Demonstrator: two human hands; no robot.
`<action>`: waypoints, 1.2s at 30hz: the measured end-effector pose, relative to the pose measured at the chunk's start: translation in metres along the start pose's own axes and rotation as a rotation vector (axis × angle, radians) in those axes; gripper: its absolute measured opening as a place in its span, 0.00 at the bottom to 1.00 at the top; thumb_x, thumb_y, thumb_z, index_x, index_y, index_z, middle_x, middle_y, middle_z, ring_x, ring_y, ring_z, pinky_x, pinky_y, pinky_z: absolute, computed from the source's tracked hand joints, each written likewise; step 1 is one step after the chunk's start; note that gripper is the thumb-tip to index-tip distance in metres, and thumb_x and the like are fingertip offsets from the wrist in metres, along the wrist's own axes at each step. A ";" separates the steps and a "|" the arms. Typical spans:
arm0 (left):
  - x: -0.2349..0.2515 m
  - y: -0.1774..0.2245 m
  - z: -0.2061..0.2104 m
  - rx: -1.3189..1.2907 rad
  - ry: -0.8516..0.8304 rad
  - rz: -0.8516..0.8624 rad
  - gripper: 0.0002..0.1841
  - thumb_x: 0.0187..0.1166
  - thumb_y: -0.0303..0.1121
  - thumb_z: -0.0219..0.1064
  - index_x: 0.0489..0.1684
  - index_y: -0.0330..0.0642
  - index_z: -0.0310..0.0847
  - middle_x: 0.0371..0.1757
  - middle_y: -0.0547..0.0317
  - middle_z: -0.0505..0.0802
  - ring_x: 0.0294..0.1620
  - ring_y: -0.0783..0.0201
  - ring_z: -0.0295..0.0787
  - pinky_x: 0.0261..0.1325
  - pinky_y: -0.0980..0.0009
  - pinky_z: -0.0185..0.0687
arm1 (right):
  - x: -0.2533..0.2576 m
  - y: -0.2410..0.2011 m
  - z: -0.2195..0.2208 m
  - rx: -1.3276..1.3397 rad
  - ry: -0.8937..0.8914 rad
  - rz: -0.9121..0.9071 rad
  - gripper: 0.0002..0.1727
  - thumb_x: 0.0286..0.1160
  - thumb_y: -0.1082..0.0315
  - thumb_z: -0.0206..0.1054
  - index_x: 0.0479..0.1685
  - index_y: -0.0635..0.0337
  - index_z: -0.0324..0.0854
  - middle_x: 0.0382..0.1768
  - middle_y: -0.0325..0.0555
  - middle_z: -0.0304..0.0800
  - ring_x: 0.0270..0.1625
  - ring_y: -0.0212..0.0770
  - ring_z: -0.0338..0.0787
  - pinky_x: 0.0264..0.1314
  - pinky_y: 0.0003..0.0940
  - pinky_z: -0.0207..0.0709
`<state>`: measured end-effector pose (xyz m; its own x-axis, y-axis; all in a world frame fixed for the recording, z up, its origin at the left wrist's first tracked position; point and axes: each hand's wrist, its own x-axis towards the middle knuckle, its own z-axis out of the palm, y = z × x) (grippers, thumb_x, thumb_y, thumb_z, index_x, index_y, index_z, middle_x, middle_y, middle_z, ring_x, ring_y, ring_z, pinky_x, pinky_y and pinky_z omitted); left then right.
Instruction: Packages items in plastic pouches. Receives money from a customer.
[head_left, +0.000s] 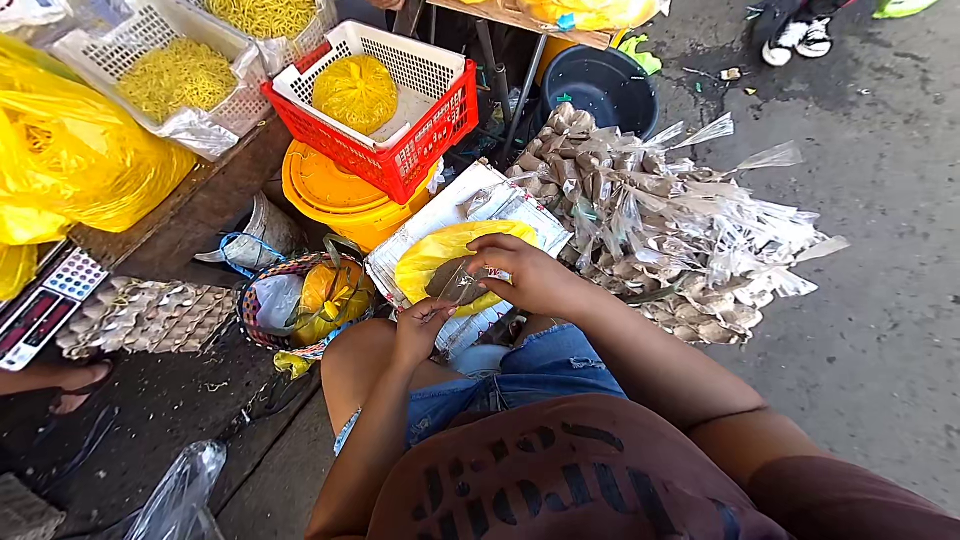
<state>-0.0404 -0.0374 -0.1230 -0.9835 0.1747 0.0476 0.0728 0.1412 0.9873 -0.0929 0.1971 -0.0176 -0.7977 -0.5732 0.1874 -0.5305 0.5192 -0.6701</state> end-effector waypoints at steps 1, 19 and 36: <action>0.000 0.001 0.001 0.022 -0.002 0.003 0.06 0.76 0.24 0.72 0.44 0.31 0.92 0.46 0.56 0.97 0.52 0.77 0.91 0.64 0.77 0.84 | 0.002 0.000 0.001 -0.032 -0.058 0.003 0.09 0.76 0.67 0.73 0.51 0.56 0.92 0.69 0.54 0.85 0.69 0.54 0.85 0.71 0.53 0.78; 0.005 -0.023 -0.007 0.384 0.227 -0.126 0.11 0.81 0.29 0.68 0.51 0.30 0.88 0.51 0.44 0.93 0.56 0.61 0.90 0.66 0.68 0.81 | -0.012 0.095 0.058 -0.130 -0.198 0.971 0.23 0.89 0.59 0.56 0.75 0.59 0.78 0.71 0.63 0.82 0.71 0.62 0.84 0.73 0.61 0.74; 0.005 -0.034 -0.005 0.458 0.201 -0.044 0.12 0.82 0.25 0.64 0.53 0.27 0.87 0.54 0.38 0.91 0.55 0.57 0.90 0.63 0.67 0.83 | 0.008 0.097 0.097 0.422 0.285 0.878 0.13 0.85 0.75 0.60 0.63 0.71 0.79 0.45 0.56 0.90 0.40 0.43 0.91 0.50 0.41 0.85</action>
<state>-0.0484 -0.0463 -0.1557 -0.9964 -0.0260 0.0803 0.0516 0.5654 0.8232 -0.1231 0.1820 -0.1506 -0.9248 0.1042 -0.3659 0.3767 0.3861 -0.8421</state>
